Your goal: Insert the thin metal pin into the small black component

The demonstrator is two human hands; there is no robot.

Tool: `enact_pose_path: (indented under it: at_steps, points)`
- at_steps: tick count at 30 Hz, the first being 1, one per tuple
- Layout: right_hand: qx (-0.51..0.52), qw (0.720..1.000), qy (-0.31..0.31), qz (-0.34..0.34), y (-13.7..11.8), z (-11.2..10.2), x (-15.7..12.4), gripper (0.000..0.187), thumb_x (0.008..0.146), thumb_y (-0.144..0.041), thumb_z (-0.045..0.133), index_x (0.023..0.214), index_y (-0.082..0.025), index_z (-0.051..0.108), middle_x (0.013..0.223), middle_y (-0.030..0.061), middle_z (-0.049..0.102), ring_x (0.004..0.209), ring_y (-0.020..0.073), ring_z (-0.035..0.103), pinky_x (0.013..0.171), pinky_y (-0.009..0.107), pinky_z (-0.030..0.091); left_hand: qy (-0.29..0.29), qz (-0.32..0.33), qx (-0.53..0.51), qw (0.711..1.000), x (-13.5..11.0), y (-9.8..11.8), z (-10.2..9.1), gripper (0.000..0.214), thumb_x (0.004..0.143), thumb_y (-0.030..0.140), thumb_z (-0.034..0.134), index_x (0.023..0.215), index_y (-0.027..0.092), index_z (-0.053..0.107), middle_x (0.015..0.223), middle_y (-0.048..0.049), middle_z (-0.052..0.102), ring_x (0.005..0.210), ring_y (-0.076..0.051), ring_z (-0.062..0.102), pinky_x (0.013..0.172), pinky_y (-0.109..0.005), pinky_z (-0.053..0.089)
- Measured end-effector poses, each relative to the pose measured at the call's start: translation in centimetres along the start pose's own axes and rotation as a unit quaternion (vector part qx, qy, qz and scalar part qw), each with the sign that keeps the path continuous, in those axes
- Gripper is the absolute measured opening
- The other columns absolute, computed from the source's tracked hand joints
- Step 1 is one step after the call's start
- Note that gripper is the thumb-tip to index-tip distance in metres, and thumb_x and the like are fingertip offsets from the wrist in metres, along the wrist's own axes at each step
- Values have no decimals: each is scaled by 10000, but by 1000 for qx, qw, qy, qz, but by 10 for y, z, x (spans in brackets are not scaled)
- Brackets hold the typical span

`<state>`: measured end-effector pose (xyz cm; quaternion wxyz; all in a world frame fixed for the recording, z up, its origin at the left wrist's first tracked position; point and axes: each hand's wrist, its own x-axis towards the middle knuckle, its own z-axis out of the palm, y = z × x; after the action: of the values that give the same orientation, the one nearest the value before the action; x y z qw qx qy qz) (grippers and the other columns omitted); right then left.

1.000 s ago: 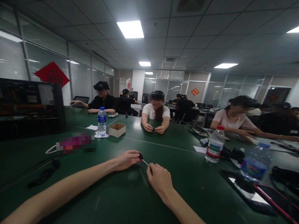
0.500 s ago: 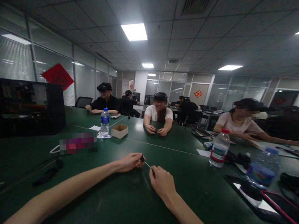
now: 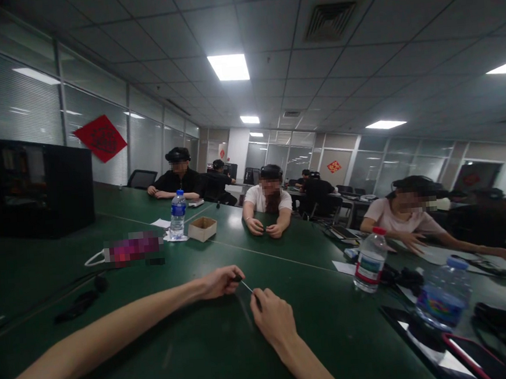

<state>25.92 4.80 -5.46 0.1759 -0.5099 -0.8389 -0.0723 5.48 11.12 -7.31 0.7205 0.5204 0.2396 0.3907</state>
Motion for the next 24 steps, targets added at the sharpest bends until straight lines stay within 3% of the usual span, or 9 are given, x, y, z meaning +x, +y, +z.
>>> enact_pose_path:
  at_steps: [4,8,12,17,24]
  points:
    - [3,1000,12,-16,0,1,0,348,959,-374,324,1096,-227,608,946,51,616,704,127,605,577,202,435,9,-24,7,1000,1,0,-1,280,765,412,543,863,156,490,591,56,280,489,-70,256,493,-204,144]
    - [-14,999,29,-24,0,2,0,337,957,-338,320,1093,-229,608,954,49,606,687,121,603,563,202,431,22,-7,26,999,3,-2,-2,252,738,336,614,859,161,478,605,59,312,489,-57,266,501,-192,150]
    - [-14,998,43,-42,0,3,1,354,966,-345,301,1135,-238,593,964,53,595,687,123,603,556,204,436,27,3,23,999,1,-1,0,225,754,329,577,847,172,446,601,55,345,478,-57,279,493,-189,165]
    - [3,998,38,-51,2,6,1,351,968,-368,303,1185,-268,559,991,50,570,686,123,600,559,204,446,47,0,55,997,-1,-1,5,245,829,421,481,803,201,377,534,83,267,419,-60,207,456,-194,119]
    - [4,999,17,-32,0,4,-1,349,967,-391,323,1205,-279,552,1024,47,587,751,135,617,611,211,450,71,-1,74,995,2,-10,0,309,844,498,469,810,222,335,517,87,312,394,-70,235,418,-186,136]
